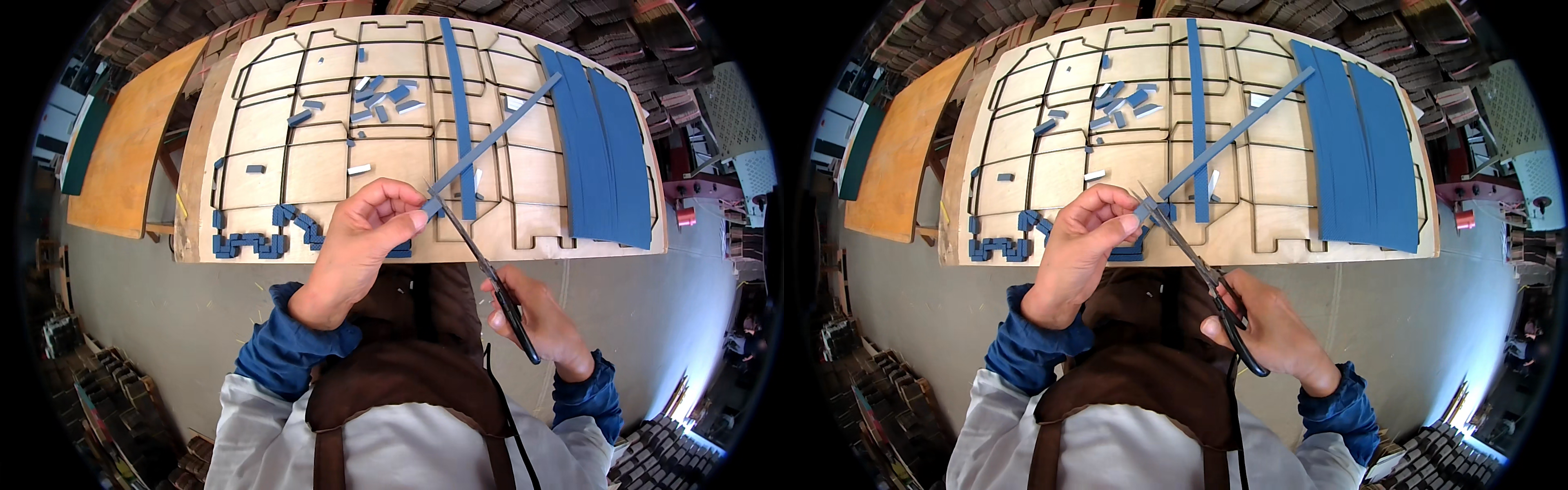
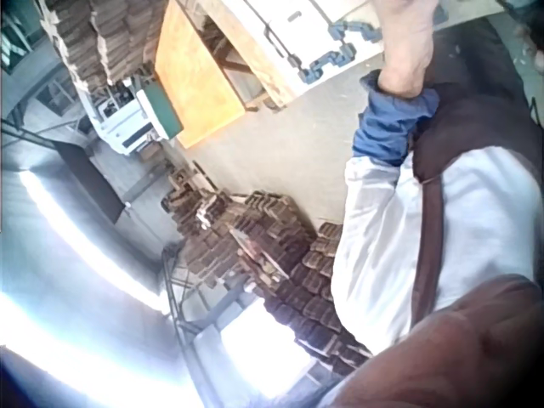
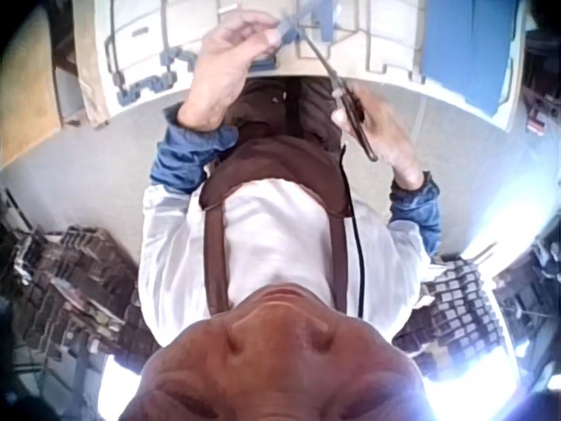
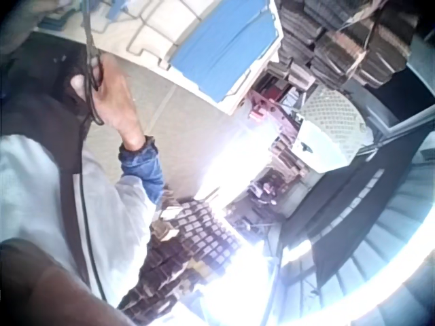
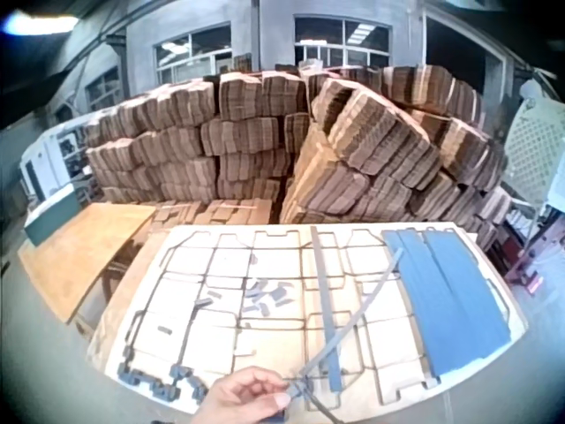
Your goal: The person walks to a workbench in a warehouse and begins assembling a puzzle using blue foam pieces. They use scissors to trim the pieces and fit them into a wooden frame with a grid pattern. The person continues to cut and place pieces into the frame throughout the clip.
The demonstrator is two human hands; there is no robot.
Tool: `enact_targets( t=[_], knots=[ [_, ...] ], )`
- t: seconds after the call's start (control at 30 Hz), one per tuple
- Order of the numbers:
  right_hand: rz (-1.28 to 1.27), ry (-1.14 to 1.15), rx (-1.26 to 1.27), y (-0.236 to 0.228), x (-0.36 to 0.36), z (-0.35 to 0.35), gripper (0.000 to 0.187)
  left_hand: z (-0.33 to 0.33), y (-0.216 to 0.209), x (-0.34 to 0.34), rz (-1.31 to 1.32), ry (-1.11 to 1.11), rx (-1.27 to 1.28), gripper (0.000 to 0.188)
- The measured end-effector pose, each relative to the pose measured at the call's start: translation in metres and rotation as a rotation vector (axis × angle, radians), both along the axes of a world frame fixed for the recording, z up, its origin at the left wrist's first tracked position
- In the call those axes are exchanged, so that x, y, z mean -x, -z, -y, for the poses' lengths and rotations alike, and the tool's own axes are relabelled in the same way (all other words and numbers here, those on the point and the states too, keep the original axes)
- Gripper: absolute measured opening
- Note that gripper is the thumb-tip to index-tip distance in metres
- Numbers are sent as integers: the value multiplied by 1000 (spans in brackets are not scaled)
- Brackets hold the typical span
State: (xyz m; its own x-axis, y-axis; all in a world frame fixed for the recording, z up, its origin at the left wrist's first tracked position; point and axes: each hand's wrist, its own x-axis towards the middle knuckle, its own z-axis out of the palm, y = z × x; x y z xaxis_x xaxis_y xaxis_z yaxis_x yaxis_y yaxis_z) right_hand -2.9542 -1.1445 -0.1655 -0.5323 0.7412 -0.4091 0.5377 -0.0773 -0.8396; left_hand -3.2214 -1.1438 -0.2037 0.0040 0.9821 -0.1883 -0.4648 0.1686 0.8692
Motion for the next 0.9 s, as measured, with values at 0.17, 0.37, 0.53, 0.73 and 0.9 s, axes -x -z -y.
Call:
enact_targets(
  t=[0.17,0.37,0.53,0.73,0.9],
  knots=[
    [47,-38,24,-2,8,-3,57,-2,1,-5,-12,23,0,14],
    [68,-58,14,0,10,-6,59,-2,4,-7,-32,29,-8,12],
    [106,-88,21,-4,13,-9,59,-2,4,-10,-16,15,-22,12],
    [121,-117,-36,2,13,-11,59,-3,5,-12,-51,19,-4,12],
    [88,-110,-33,6,13,-12,59,-5,6,-11,-50,18,-27,13]
  ],
)
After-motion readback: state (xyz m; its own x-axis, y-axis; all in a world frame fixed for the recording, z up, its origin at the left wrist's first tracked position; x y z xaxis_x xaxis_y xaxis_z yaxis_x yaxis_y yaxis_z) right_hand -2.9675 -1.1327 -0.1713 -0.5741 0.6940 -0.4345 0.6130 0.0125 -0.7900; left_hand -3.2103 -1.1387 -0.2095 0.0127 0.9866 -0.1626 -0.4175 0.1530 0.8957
